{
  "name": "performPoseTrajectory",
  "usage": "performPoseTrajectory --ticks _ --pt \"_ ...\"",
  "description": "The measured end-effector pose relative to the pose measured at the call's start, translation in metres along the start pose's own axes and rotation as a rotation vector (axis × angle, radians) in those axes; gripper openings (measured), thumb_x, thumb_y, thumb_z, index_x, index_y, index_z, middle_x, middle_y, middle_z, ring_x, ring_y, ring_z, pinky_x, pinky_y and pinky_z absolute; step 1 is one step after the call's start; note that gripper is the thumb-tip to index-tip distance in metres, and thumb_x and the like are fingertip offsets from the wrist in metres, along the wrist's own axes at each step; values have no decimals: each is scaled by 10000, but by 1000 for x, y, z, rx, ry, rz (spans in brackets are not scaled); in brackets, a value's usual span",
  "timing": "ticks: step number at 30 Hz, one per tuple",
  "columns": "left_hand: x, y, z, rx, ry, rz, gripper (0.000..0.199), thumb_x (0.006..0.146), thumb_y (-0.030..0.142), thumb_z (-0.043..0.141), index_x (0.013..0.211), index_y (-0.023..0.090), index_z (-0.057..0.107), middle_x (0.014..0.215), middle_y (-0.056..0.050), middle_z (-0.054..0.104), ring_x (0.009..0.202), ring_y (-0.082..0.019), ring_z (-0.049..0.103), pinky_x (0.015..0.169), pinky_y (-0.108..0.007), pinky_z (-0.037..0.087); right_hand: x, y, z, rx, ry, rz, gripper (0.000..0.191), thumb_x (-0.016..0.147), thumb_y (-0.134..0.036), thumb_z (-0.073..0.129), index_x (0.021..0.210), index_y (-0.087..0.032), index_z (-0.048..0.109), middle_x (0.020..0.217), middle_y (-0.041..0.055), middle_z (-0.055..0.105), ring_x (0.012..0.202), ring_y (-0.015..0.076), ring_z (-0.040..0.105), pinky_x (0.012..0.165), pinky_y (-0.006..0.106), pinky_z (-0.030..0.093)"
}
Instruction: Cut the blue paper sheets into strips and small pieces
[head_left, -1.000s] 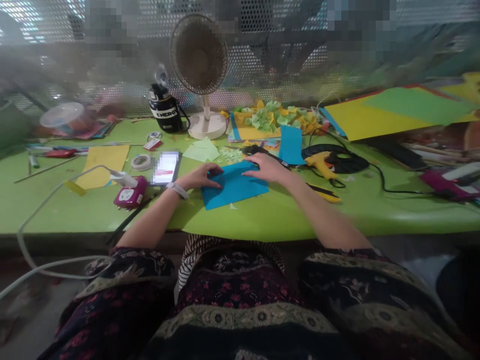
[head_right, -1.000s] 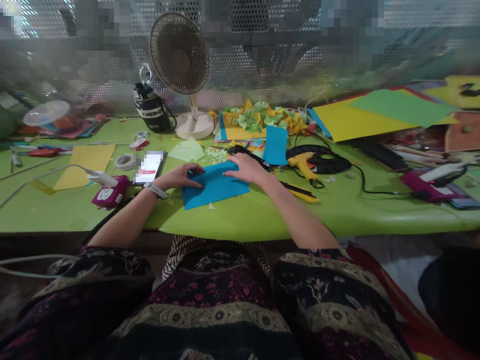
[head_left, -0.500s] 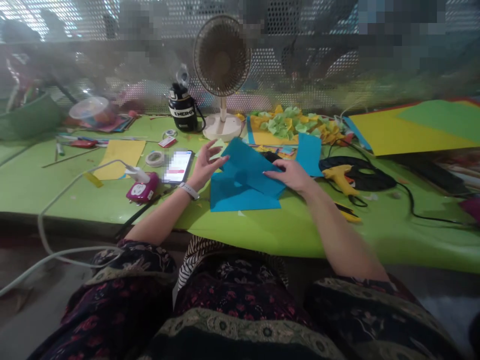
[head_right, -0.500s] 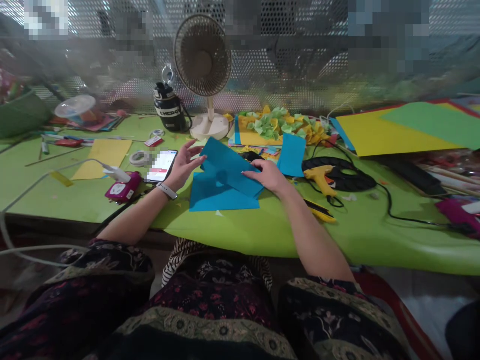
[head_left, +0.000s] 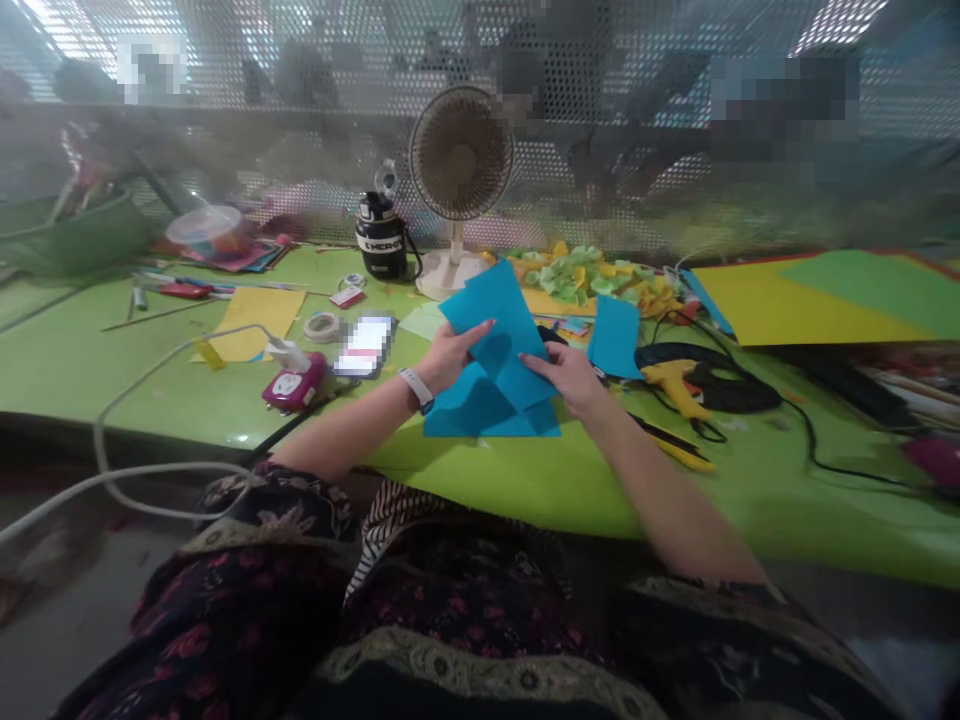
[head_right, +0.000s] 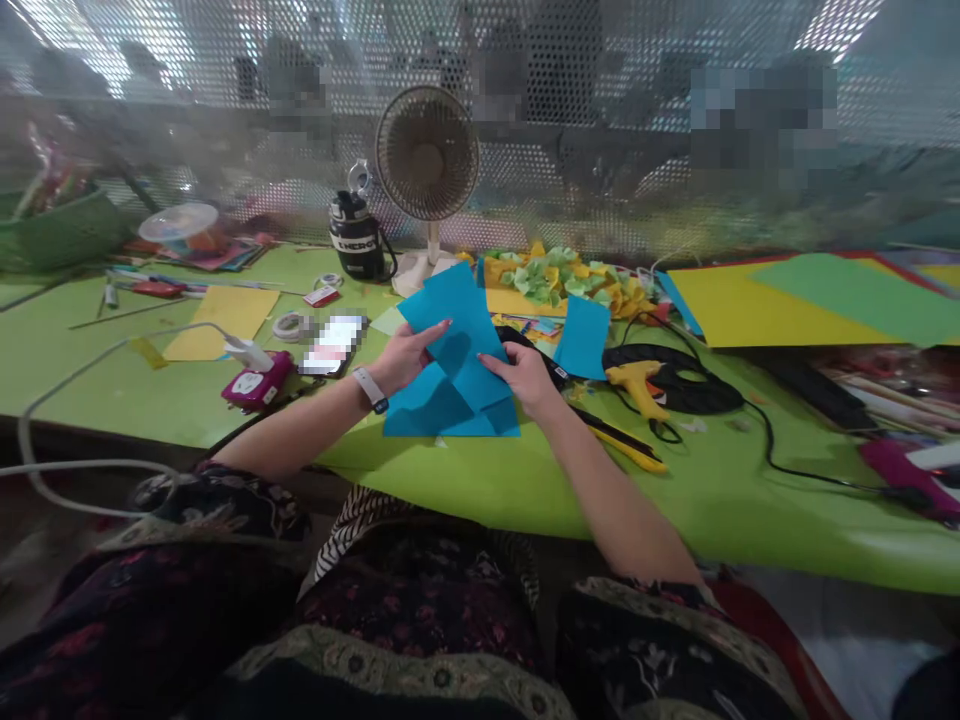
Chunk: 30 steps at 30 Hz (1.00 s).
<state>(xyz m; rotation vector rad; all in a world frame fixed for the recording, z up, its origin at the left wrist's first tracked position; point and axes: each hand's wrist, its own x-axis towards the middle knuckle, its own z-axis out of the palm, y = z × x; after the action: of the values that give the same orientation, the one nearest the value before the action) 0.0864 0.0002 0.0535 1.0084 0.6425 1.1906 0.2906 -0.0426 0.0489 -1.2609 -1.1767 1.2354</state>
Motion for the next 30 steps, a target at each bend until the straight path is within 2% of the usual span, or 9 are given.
performPoseTrajectory --ticks 2,5,7,10,13,16,23,27,30 --pt "-2 -8 7 -34 31 4 507 626 459 944 977 170 719 982 -87 777 914 -255 741 826 -383 597 -2 0 1 5 -19 17 592 436 -598 972 832 -220 747 848 39 798 758 236 726 723 380 616" --pt "-5 -17 9 8 33 -12 486 594 434 964 920 159 733 894 -86 785 864 -262 748 839 -407 592 -4 -1 3 -14 -22 -14 562 510 -622 942 858 -221 756 866 44 803 763 239 733 717 379 614" --pt "-8 -19 7 22 2 -22 514 587 403 972 974 156 740 946 -100 794 894 -276 753 871 -431 590 -4 0 5 -22 -28 -28 559 539 -642 924 867 -220 761 875 52 806 770 249 738 723 393 616" --pt "-10 -20 4 -1 5 -32 617 567 371 988 1083 155 728 1022 -120 793 942 -294 754 907 -460 588 -3 2 8 -1 -64 -4 613 494 -647 940 894 -214 771 883 63 809 787 268 746 759 431 624" --pt "-11 -22 3 -25 -3 -64 620 598 396 977 1104 159 710 1026 -118 787 949 -288 753 908 -455 589 -2 6 9 17 -10 -21 626 471 -653 943 878 -212 765 885 68 808 799 272 746 765 433 624" --pt "-11 -23 1 6 -67 -87 570 644 374 956 1109 176 693 996 -98 785 950 -279 750 915 -444 585 0 9 8 -15 66 -61 592 503 -667 923 836 -214 741 843 60 794 781 262 733 733 411 612" --pt "-18 -24 4 43 -212 15 592 756 295 870 1296 220 640 1209 -114 744 1178 -310 682 1068 -504 509 0 12 6 -131 30 -86 565 616 -715 836 864 -224 705 800 50 764 743 250 705 652 385 583" --pt "-21 -28 6 42 -207 -19 557 765 318 864 1266 207 648 1202 -125 746 1186 -328 677 1071 -532 501 -3 11 9 -137 -4 -116 572 652 -711 815 939 -230 705 842 61 767 785 259 711 667 386 589" --pt "-20 -31 6 -2 -155 -9 531 748 341 878 1210 189 662 1189 -130 748 1178 -335 680 1073 -544 495 -4 11 10 -161 -2 -121 553 679 -708 801 942 -231 704 834 59 760 749 245 694 643 375 577"
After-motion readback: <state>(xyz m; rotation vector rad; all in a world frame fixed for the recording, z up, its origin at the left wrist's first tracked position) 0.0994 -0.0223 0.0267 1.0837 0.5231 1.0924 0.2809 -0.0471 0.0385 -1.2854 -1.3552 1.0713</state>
